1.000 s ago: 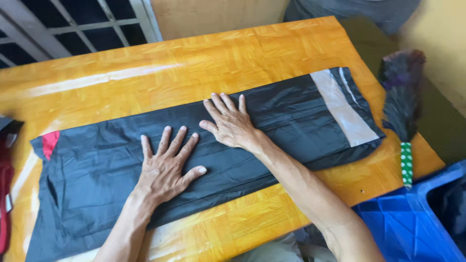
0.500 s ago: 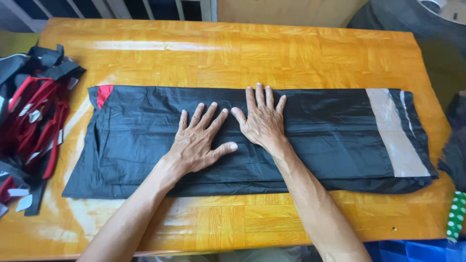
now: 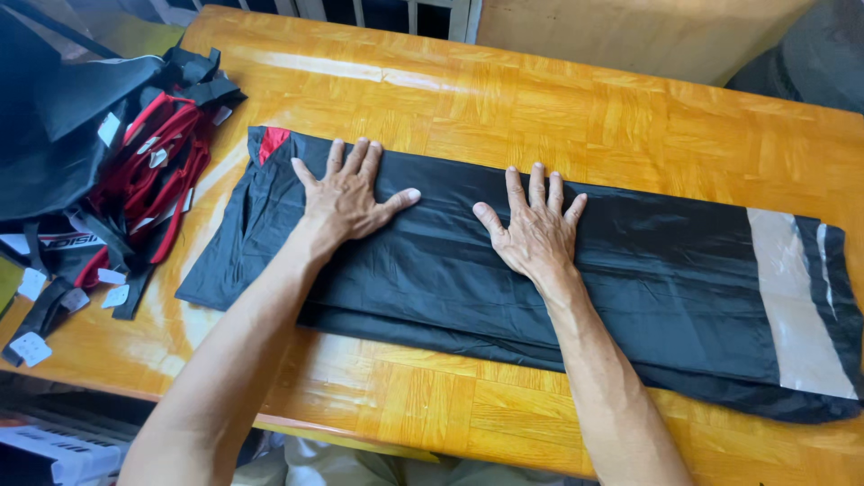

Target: The person folds a black textile item on a wooden surface, smoothing it with their hands and eventually tucking it into a compact rectangular shape.

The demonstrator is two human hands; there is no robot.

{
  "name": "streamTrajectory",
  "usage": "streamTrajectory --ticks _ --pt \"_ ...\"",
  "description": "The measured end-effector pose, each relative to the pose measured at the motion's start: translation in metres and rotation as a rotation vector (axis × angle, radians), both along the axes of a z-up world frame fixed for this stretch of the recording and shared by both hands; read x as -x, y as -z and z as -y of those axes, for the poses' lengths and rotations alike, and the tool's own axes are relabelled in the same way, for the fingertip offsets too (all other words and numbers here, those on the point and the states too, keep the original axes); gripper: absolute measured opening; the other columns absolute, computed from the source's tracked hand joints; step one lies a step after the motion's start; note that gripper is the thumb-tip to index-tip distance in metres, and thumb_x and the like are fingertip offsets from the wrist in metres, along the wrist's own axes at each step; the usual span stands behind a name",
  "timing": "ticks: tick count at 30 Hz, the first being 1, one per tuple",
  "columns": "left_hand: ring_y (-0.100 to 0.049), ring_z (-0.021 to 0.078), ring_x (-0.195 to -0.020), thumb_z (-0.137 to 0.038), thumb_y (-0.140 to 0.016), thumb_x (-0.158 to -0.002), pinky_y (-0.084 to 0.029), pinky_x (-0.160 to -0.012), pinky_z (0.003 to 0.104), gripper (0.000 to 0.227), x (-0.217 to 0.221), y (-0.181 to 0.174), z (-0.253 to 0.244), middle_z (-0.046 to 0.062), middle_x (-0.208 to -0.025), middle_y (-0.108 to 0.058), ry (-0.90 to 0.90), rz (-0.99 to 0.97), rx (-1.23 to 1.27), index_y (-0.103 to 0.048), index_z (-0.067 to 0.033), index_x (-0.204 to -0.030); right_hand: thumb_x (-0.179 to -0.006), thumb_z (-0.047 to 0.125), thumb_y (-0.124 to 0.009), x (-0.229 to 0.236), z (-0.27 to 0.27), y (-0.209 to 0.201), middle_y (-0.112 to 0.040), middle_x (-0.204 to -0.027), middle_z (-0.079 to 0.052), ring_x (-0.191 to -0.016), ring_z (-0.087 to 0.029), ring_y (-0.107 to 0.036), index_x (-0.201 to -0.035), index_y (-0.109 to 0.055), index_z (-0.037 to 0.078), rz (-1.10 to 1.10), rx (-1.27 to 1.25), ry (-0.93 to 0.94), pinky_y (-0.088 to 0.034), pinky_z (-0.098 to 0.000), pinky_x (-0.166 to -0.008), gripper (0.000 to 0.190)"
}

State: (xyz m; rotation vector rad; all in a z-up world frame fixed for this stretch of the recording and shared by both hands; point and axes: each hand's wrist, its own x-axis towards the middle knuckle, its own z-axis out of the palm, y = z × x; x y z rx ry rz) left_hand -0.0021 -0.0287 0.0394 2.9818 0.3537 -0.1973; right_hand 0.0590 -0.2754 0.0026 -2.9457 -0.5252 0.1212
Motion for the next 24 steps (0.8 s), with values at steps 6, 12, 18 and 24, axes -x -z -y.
streamTrajectory --ticks 6,12,18,24 --pt "-0.014 0.0304 -0.158 -0.092 -0.029 -0.087 -0.007 -0.118 0.077 0.105 0.0 0.016 -0.03 0.006 -0.17 -0.025 -0.07 0.083 0.071 -0.026 -0.0192 -0.163 -0.099 0.074 -0.025 0.0 0.0 -0.001 -0.018 -0.17 -0.018 -0.157 -0.041 -0.011 -0.164 -0.025 0.021 -0.002 -0.02 0.005 -0.005 -0.0747 -0.117 0.083" --pt "-0.015 0.0384 -0.157 -0.086 -0.029 -0.094 -0.003 -0.115 0.078 0.099 0.005 0.03 -0.026 0.014 -0.169 -0.028 -0.046 0.22 0.003 -0.029 -0.0146 -0.163 -0.1 0.073 -0.025 0.006 -0.001 -0.005 -0.021 -0.169 -0.019 -0.156 -0.041 -0.013 -0.163 -0.026 0.019 0.015 -0.018 0.006 -0.006 -0.0738 -0.118 0.083" --pt "-0.02 0.0444 -0.153 -0.076 -0.042 -0.094 -0.01 -0.109 0.083 0.091 0.06 0.024 0.1 0.019 -0.163 -0.035 0.33 0.35 0.096 -0.038 -0.0117 -0.158 -0.101 0.072 -0.028 -0.001 0.004 0.014 -0.024 -0.168 -0.021 -0.155 -0.042 -0.016 -0.163 -0.028 0.018 0.121 -0.063 -0.031 -0.008 -0.0744 -0.116 0.083" --pt "-0.013 0.0405 -0.155 -0.079 -0.037 -0.091 0.001 -0.11 0.084 0.094 0.082 0.051 0.115 0.014 -0.167 -0.027 0.268 0.275 0.146 -0.032 -0.0155 -0.159 -0.099 0.077 -0.023 -0.002 0.005 0.013 -0.022 -0.169 -0.019 -0.156 -0.04 -0.014 -0.164 -0.025 0.02 0.073 -0.015 -0.023 -0.01 -0.0732 -0.117 0.086"
